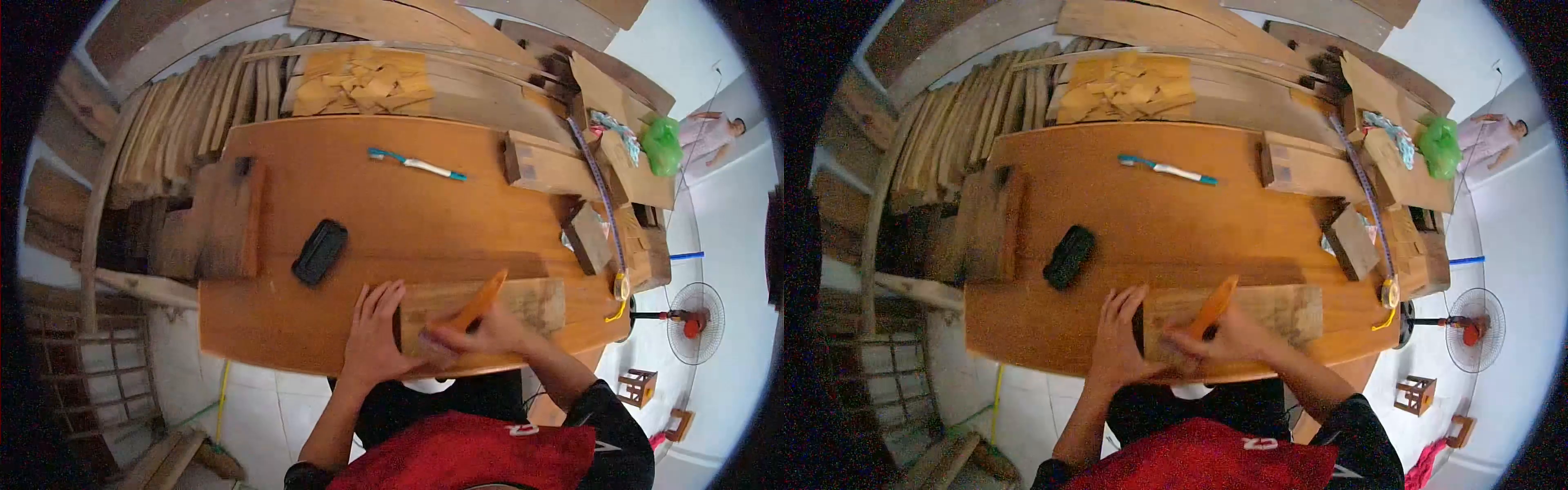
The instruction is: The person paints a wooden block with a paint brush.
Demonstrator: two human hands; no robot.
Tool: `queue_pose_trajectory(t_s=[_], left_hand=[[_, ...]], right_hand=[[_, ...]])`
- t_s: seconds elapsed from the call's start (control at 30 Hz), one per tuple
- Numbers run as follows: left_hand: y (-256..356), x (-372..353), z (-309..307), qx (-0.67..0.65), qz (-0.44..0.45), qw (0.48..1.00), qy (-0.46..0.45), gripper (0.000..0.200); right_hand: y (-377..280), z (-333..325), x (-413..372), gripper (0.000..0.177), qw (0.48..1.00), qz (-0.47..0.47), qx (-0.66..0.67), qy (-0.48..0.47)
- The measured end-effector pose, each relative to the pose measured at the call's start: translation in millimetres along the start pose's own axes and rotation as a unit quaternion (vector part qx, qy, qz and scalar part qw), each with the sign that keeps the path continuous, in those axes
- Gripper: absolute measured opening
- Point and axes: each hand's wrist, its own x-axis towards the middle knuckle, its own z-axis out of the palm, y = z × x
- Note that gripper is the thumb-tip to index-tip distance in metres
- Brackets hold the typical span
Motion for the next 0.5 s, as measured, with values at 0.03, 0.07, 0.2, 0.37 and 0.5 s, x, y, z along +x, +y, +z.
queue_pose_trajectory(t_s=[0.03,0.07,0.2,0.37,0.5], left_hand=[[1,-1,-2,0.008,-0.009,1.000,-0.011,0.110],[0,1,-3,0.019,0.005,1.000,0.000,0.110],[10,-6,4,0.043,-0.001,0.999,0.021,0.113],[7,-18,11,0.043,0.006,0.998,0.037,0.118],[11,-24,15,0.064,-0.006,0.998,0.020,0.123]], right_hand=[[-2,0,-2,0.030,0.991,0.110,0.063,0.050],[5,0,0,0.030,0.980,0.137,0.064,0.126],[10,12,-2,0.029,0.963,0.015,-0.040,0.266],[4,13,-15,0.030,0.961,0.071,-0.012,0.267],[5,36,-26,0.032,0.974,0.025,-0.028,0.224]])
